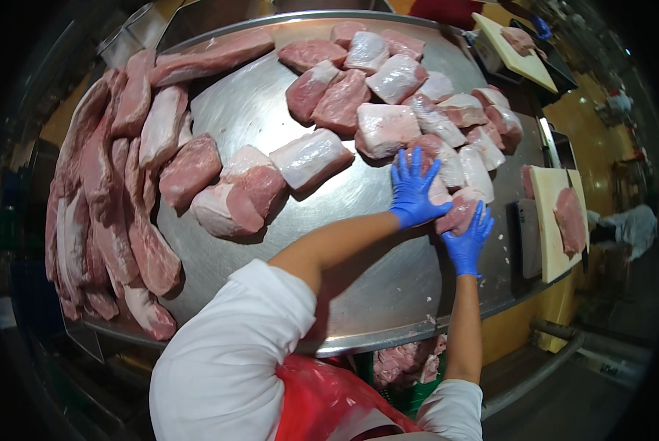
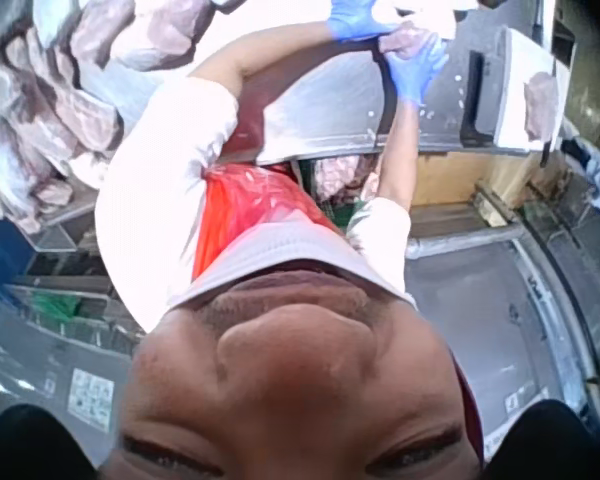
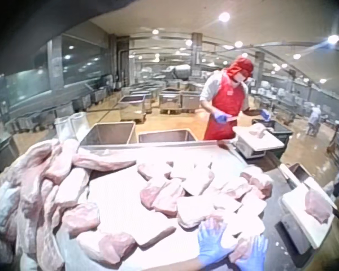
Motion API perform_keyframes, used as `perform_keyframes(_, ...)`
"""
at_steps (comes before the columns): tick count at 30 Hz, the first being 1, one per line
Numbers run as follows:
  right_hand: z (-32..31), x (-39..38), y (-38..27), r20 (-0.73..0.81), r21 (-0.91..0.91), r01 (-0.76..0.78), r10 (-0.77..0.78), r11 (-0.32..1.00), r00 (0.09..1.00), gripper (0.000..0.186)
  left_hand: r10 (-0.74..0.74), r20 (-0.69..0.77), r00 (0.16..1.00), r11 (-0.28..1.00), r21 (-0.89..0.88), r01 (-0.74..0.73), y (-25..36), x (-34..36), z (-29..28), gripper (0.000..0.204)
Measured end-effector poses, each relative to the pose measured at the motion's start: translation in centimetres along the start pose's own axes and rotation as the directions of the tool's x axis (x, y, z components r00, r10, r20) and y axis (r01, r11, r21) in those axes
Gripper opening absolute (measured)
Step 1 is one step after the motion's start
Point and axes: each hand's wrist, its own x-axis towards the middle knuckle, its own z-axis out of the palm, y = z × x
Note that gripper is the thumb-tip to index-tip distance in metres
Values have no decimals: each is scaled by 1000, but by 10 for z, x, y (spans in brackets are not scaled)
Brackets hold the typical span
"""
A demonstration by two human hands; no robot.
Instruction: The person cuts large pieces of raw meat into smaller portions using a knife on a cutting board. They trim fat and place the cut pieces into a green basket. The person occasionally sharpens the knife with a honing steel.
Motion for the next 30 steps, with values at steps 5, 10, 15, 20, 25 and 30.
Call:
perform_keyframes(5, 4, 37, 14, 77, -432, -308, 375, 848, 924, 114, 29, 286, 958, 999, -25, -23, 2, 50, 8, 111)
perform_keyframes(10, 3, 71, -10, 45, -583, -345, 453, 736, 891, 94, 294, 777, 556, 897, -426, 120, -15, 94, -93, 91)
perform_keyframes(15, 21, 50, -115, -3, 216, 337, -344, 916, 939, 79, -108, 453, 885, 992, 104, 67, -124, -20, -305, 84)
perform_keyframes(20, 44, 54, -284, 132, 440, 509, -614, 740, 778, 76, -630, 66, 774, 548, 743, 383, -254, -72, -432, 106)
perform_keyframes(25, 81, 46, -435, 585, 382, 268, -456, 884, 671, 94, -613, 176, 771, 747, 448, 492, -267, -73, -433, 100)
perform_keyframes(30, 93, 15, -444, 625, 185, 438, -449, 880, 638, 104, -664, 18, 747, 676, 441, 590, -208, -121, -396, 102)
